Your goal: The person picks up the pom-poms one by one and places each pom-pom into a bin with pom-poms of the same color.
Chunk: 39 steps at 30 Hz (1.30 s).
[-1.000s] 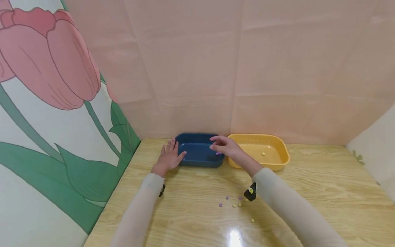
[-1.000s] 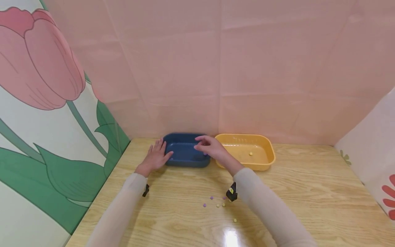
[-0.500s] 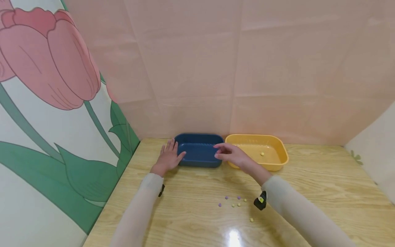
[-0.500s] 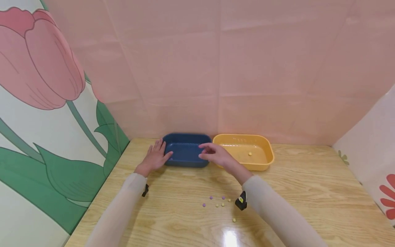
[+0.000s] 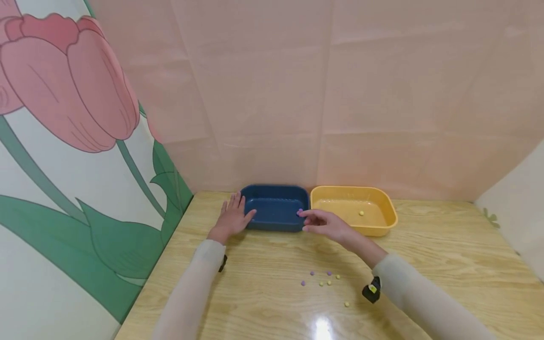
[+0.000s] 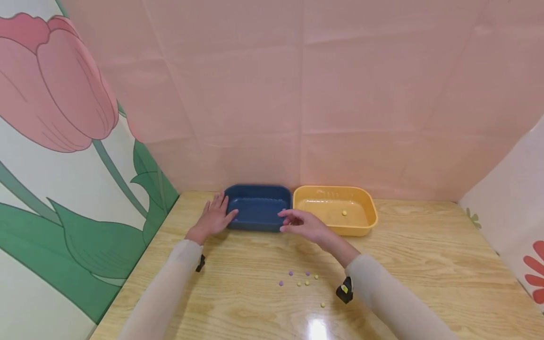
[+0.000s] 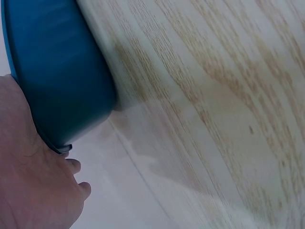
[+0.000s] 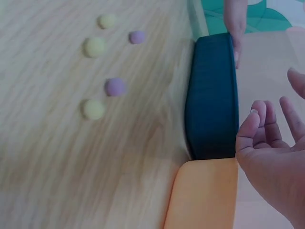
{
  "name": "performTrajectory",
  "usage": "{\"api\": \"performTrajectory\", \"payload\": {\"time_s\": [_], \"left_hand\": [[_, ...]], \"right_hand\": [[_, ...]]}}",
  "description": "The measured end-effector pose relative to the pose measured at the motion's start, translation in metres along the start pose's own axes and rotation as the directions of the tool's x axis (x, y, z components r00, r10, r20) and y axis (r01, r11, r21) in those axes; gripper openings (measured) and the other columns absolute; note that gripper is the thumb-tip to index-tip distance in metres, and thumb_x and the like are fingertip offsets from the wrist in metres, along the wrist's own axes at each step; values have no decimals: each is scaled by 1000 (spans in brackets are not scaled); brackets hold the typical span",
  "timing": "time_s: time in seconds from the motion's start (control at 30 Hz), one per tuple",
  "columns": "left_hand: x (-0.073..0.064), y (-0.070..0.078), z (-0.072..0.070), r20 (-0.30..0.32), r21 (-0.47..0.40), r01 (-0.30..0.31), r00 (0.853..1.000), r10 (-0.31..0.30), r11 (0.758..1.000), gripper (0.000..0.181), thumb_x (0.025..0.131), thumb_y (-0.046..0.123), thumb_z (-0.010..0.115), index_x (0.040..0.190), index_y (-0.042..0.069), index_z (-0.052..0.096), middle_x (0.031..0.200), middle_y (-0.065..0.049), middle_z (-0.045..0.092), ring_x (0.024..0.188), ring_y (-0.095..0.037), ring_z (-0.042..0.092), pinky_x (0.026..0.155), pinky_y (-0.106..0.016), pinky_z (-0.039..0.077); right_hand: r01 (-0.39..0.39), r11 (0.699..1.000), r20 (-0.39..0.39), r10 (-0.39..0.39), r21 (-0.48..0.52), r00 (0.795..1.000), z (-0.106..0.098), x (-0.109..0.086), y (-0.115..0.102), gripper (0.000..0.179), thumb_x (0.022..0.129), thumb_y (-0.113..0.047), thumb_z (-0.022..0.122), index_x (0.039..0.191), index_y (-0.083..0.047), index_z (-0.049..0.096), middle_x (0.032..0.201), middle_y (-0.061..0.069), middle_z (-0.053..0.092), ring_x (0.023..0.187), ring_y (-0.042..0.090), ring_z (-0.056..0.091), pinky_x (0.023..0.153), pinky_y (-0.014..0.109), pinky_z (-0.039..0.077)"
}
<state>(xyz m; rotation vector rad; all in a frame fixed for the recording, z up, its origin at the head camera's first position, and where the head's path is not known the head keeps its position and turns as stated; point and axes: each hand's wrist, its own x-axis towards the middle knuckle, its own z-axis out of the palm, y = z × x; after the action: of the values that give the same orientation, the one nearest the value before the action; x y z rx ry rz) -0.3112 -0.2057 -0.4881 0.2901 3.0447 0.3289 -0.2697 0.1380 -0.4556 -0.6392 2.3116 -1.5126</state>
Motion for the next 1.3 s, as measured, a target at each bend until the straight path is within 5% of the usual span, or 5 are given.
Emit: {"api": "performTrajectory", "payload": {"time_s": [0.23, 0.63, 1.03, 1.3], "left_hand": [[2, -3, 2, -4, 5, 3, 1000, -2, 1000, 81, 106, 62, 20, 163, 5, 9, 170, -14, -5, 157, -33, -3, 124, -55, 1], [-1, -1, 3, -6, -5, 7, 1000, -7, 1000, 81, 106, 62, 21, 162, 3, 10, 170, -16, 0, 157, -34, 0, 124, -55, 1], [0, -1, 1, -3, -30, 2, 1000, -2, 1000, 79, 108, 58, 25, 162, 3, 10, 170, -15, -3, 157, -33, -2, 124, -55, -1], [1, 0, 1, -2, -2, 6, 1000, -6, 1000, 82, 106, 63, 19, 163, 4, 8, 170, -16, -1, 157, -33, -2, 124, -55, 1]], "right_hand": [[29, 999, 77, -26, -39, 997, 2, -7, 11, 40, 99, -19, 68, 138, -9, 62, 116, 14, 62, 100, 25, 55, 82, 26, 49], [72, 994, 229, -53, -77, 972, 3, -16, 36, 52, 94, -22, 74, 140, -3, 59, 123, 24, 61, 105, 27, 60, 84, 27, 53], [105, 982, 359, -41, -160, 932, 3, -23, 45, 48, 91, -16, 77, 136, -9, 65, 107, 20, 58, 98, 33, 52, 82, 29, 45], [161, 949, 413, -36, -272, 910, 2, -23, 48, 46, 89, -28, 80, 132, -18, 70, 113, 10, 62, 99, 28, 53, 83, 28, 45]]}}
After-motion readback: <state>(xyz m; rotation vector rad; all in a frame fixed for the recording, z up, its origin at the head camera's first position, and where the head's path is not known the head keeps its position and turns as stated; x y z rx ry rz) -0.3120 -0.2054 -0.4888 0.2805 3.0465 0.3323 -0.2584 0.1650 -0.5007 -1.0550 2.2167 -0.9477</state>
